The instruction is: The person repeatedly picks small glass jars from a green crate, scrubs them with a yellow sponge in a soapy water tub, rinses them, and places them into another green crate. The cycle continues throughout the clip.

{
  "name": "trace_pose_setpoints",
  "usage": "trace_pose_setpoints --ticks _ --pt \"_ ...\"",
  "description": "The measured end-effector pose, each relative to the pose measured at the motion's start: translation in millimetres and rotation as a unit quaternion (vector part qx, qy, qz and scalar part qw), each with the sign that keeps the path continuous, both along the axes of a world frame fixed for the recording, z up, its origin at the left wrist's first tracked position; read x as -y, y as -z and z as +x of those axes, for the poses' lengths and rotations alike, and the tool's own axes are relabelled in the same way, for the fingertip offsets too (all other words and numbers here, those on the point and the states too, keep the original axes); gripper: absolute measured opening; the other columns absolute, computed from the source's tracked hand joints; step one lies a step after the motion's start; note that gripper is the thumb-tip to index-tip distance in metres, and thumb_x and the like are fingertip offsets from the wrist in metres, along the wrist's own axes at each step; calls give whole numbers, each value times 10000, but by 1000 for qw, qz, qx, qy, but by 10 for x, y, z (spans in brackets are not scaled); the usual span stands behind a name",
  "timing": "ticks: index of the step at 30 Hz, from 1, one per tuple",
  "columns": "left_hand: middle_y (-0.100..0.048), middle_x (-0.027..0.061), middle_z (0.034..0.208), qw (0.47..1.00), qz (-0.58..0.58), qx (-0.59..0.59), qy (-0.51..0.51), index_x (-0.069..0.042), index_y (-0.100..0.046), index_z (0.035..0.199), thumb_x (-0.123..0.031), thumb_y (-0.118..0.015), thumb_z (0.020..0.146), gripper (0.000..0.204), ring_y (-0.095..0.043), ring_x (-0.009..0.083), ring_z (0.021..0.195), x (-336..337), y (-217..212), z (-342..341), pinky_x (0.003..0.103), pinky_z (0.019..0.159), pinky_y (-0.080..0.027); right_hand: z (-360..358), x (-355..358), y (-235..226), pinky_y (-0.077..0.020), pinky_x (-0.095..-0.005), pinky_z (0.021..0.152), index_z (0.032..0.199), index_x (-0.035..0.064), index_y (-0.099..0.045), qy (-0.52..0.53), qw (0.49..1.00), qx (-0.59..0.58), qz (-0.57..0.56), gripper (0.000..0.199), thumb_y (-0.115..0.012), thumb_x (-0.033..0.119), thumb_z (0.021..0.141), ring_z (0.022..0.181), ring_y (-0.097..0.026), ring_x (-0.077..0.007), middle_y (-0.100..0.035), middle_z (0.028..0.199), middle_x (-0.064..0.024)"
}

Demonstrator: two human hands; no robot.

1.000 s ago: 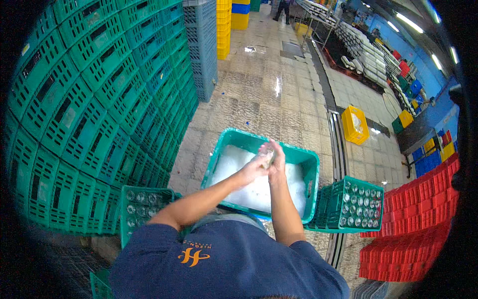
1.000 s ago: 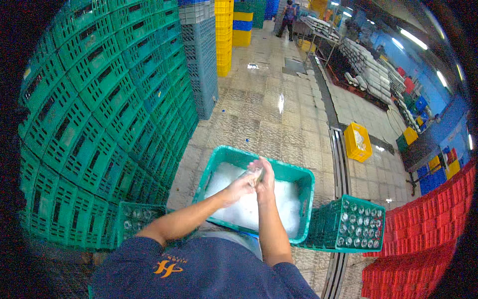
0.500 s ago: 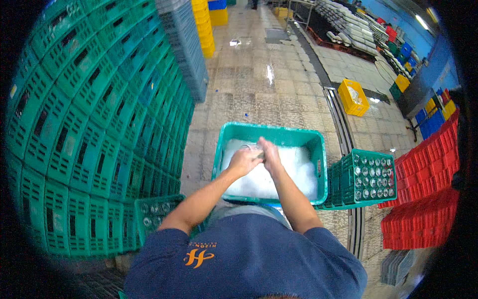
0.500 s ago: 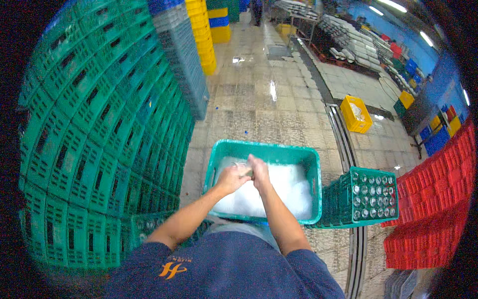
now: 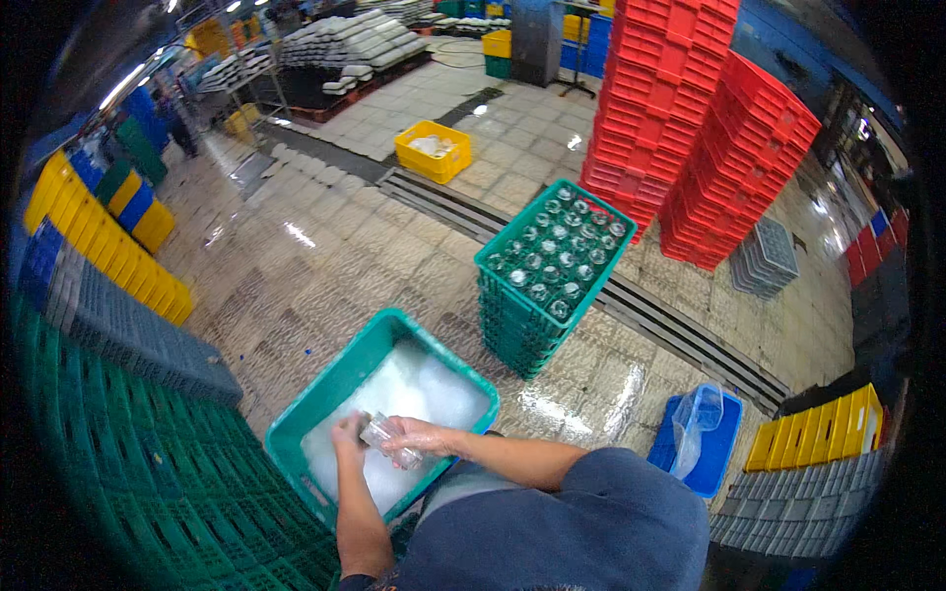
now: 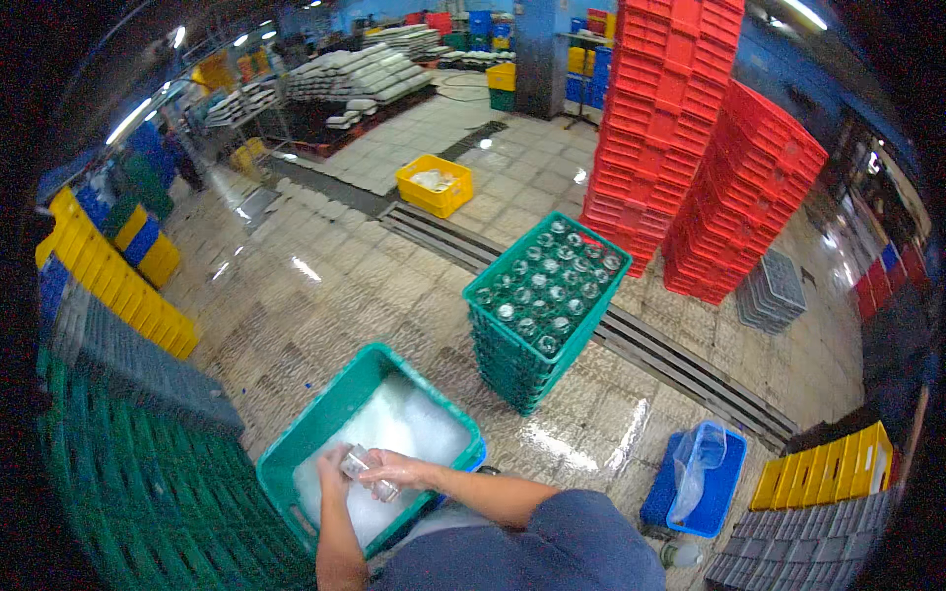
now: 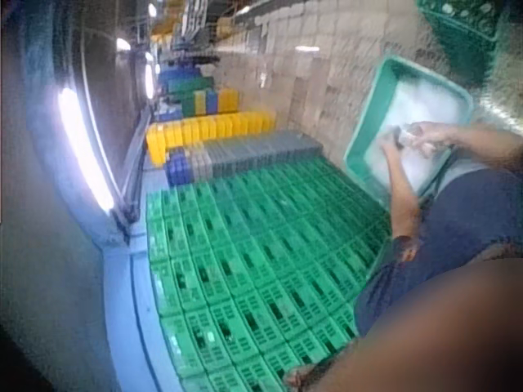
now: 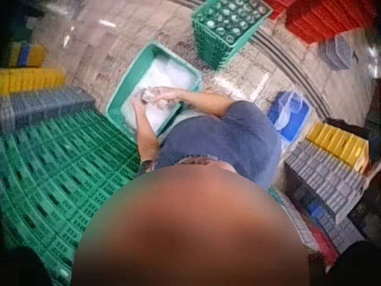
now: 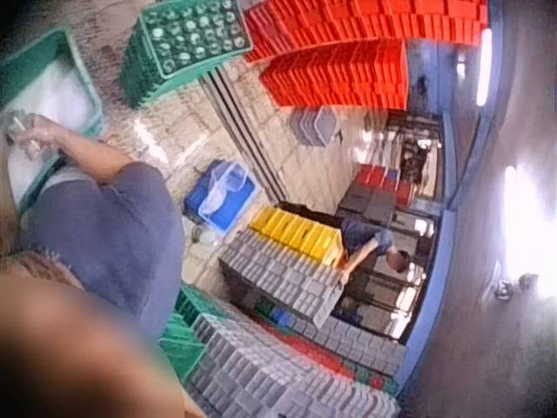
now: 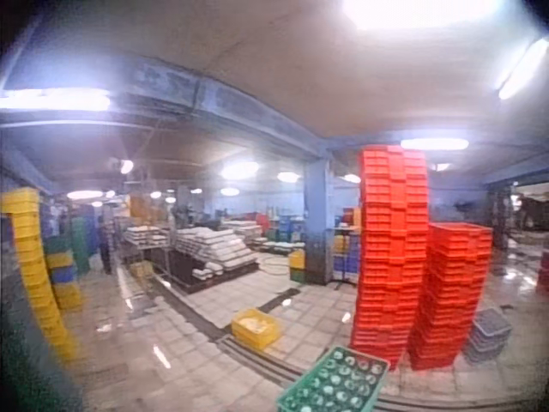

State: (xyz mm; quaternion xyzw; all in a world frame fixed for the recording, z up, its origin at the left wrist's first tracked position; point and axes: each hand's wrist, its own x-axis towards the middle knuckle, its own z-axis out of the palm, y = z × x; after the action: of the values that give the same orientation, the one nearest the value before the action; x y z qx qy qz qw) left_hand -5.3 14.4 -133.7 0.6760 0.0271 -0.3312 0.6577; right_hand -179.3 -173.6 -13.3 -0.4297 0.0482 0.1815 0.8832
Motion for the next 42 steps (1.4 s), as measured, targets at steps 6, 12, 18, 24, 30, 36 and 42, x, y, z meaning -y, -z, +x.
trace_pose_setpoints --ticks 6,12,18,24,30,36,42 --pt "-491 212 1519 724 370 337 474 -72 -375 1544 -398 -549 966 687 -501 361 1376 112 1428 -547 474 1140 -398 5 486 501 -583 -361 747 1210 92 -534 125 988 -82 30 351 -637 371 1022 833 -684 -189 -635 1015 -61" --pt "-723 208 967 909 362 132 161 -54 -745 1040 -360 -639 926 344 -698 356 915 385 73 -612 447 811 -523 345 675 943 -551 -388 774 1016 86 -630 210 975 -47 59 429 -533 503 1044 808 -662 -217 -682 872 -79" --pt "-527 301 1424 849 289 441 -34 -15 -553 1113 -270 -618 972 298 -618 473 1176 1087 -1301 -815 479 974 -514 1035 176 669 -518 -349 760 1065 109 -575 231 972 -50 -1 379 -535 486 1049 860 -617 -155 -633 941 -29" --pt "-462 334 1476 899 360 169 -182 5 -522 1281 -405 -558 976 512 -638 534 1081 926 -1688 -524 592 891 -529 1257 -387 249 -536 -390 866 1208 118 -560 172 976 -96 97 483 -542 562 1019 982 -621 -205 -627 1031 -36" --pt "-617 329 1288 816 479 322 -45 45 -579 1295 -328 -520 981 490 -624 468 1182 699 -1954 -562 512 982 -524 1299 -419 215 -532 -393 868 1140 104 -633 74 958 -136 241 633 -411 685 1017 928 -632 -240 -652 1017 -48" --pt "-605 253 1342 664 349 659 -64 68 -588 1328 -62 -548 953 399 -591 370 1266 621 -1852 -579 465 1059 -502 1389 -345 216 -531 -433 975 1303 137 -614 48 960 -72 266 742 -354 756 985 1116 -640 -275 -680 1203 -88" --pt "-717 107 1086 935 134 314 -95 -42 -712 1122 -190 -632 981 219 -687 225 911 341 -1349 3 356 830 -553 1165 -216 -27 -587 -427 639 1195 119 -600 -37 937 -180 298 795 -385 833 918 751 -669 -290 -683 940 -96"
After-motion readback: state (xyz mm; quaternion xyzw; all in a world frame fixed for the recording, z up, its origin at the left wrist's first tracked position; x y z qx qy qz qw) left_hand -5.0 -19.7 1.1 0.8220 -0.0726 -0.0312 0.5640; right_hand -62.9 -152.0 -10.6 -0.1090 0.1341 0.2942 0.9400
